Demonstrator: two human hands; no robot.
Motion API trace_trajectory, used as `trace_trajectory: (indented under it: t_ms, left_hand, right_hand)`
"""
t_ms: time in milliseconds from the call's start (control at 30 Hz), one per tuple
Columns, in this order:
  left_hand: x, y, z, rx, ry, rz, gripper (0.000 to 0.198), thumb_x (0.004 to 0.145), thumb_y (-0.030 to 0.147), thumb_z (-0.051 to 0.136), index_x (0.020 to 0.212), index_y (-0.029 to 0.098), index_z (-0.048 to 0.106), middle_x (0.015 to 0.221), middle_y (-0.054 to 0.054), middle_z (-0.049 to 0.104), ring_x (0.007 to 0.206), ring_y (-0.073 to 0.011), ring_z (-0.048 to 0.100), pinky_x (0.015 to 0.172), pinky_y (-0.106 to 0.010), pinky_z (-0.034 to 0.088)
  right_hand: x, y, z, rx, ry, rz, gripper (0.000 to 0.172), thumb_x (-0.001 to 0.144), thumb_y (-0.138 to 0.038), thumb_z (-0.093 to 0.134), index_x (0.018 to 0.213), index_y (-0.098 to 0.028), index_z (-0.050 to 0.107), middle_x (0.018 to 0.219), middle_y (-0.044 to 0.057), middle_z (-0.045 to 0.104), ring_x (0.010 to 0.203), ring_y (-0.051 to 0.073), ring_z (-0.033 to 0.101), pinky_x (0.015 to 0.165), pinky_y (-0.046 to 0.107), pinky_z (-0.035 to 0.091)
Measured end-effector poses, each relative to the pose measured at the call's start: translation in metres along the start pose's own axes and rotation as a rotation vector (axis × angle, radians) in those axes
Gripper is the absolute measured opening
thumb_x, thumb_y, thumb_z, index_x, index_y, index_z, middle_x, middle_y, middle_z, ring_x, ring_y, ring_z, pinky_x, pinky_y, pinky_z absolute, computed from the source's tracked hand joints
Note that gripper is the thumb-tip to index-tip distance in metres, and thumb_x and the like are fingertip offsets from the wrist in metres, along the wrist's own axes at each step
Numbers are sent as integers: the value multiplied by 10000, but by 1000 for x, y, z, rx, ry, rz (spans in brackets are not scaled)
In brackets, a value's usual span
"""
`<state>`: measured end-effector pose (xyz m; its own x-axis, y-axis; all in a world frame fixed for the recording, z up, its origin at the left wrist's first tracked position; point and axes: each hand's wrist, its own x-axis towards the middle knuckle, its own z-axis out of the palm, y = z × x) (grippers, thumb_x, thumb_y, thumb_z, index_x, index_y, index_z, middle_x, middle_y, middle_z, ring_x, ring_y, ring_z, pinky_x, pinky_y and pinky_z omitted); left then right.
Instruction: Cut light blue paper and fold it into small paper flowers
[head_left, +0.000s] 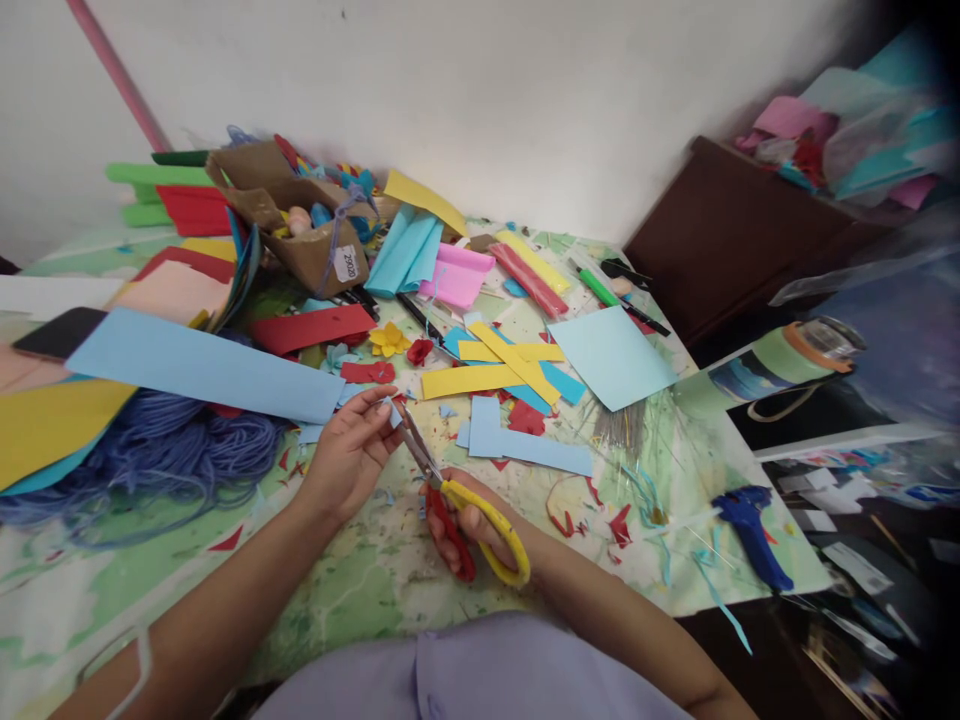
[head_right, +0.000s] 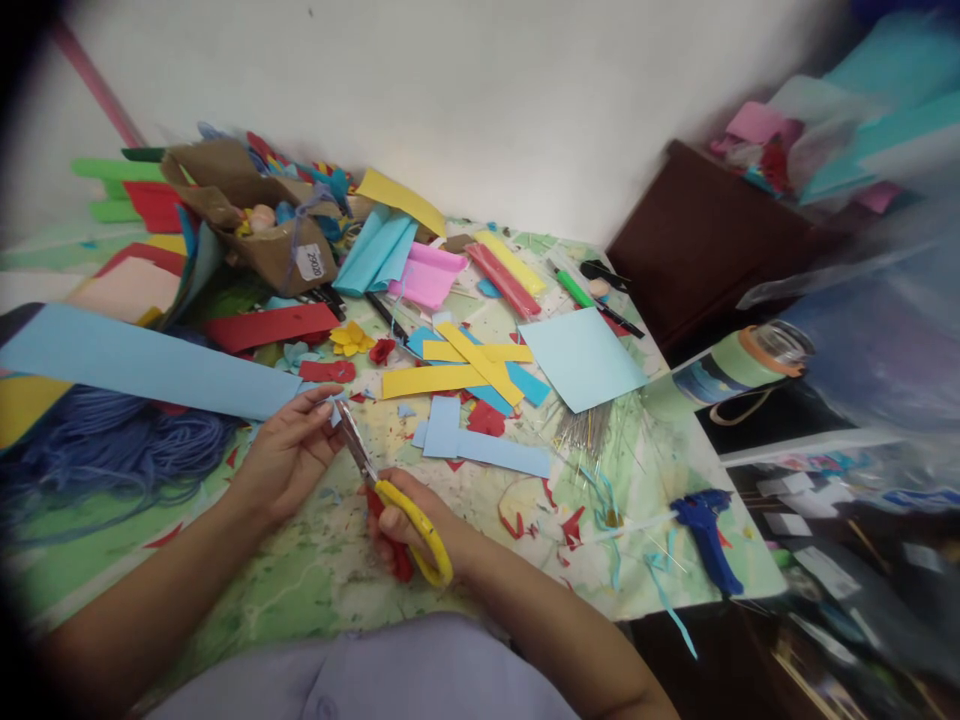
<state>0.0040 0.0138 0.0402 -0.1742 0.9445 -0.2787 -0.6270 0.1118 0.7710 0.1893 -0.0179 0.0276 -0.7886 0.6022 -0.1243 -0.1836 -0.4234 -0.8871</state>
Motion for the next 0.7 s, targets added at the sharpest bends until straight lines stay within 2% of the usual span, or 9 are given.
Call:
trace_trajectory:
  t_ms: [200, 367, 700]
  left_hand:
    - [0, 3, -1, 49, -23, 114, 206, 750, 134, 647, 948, 187, 658, 786, -7, 637, 706, -104, 601, 686, -213, 516]
    - [1, 1, -1, 106, -27, 208, 195, 739, 164, 683, 932, 193, 675, 801, -6, 638, 731, -102, 598, 689, -207, 513]
    - [1, -5, -6, 101, -88, 153, 168, 756, 165, 694, 922, 187, 684, 785, 5, 648, 699, -82, 594, 697, -200, 521]
  right_hand:
    - [-2, 4, 0, -7, -43, -1, 582, 718, -712, 576, 977, -219, 408, 756, -31, 474, 492, 58, 439, 414, 191, 366]
    - [-3, 2, 1, -9, -29, -31, 589, 710, -713, 583, 976, -215, 417, 767, -29, 469, 490, 55, 436, 401, 185, 359]
    - [-1, 5, 0, -76, 27, -60, 646, 694, -753, 551, 1011, -207, 419, 726, -47, 451, 470, 46, 434, 384, 167, 373]
